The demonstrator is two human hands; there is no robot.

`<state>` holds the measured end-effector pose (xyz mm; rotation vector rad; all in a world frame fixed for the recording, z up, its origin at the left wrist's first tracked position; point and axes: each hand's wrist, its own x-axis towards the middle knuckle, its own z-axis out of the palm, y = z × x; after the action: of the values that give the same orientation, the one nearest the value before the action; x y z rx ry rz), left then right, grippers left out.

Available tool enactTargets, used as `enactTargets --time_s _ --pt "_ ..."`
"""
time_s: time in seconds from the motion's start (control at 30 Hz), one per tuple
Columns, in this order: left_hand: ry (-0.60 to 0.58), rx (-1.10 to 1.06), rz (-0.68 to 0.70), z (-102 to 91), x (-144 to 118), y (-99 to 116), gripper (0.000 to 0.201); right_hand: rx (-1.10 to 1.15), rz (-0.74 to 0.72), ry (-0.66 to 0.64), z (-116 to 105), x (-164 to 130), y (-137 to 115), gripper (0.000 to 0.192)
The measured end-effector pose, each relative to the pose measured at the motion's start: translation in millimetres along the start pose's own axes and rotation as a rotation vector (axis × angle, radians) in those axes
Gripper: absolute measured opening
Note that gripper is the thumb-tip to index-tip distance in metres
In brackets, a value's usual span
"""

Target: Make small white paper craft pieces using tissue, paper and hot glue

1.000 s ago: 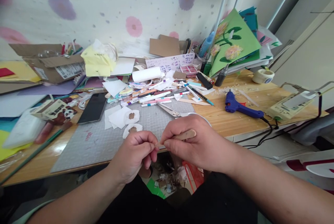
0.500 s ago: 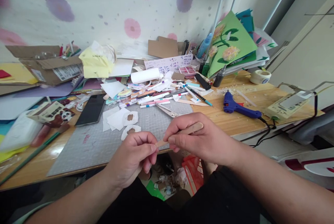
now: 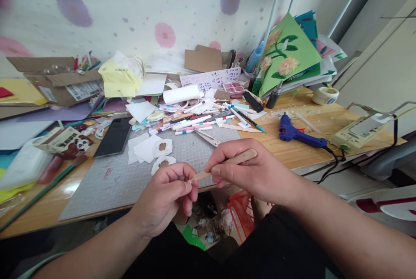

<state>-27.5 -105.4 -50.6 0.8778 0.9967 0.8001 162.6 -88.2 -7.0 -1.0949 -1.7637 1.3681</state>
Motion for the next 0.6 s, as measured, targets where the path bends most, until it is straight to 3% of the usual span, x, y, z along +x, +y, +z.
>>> enactTargets --time_s 0.33,0.6 --pt "0.092 0.038 0.046 -1.0 5.5 -11.4 0.011 -0.277 -0.099 0.006 10.2 -0.2 -3.1 0.014" --pt "0.075 0.068 0.054 -2.6 3.2 -9.5 0.010 -0.007 0.050 0.001 8.5 3.9 -1.7 0.012"
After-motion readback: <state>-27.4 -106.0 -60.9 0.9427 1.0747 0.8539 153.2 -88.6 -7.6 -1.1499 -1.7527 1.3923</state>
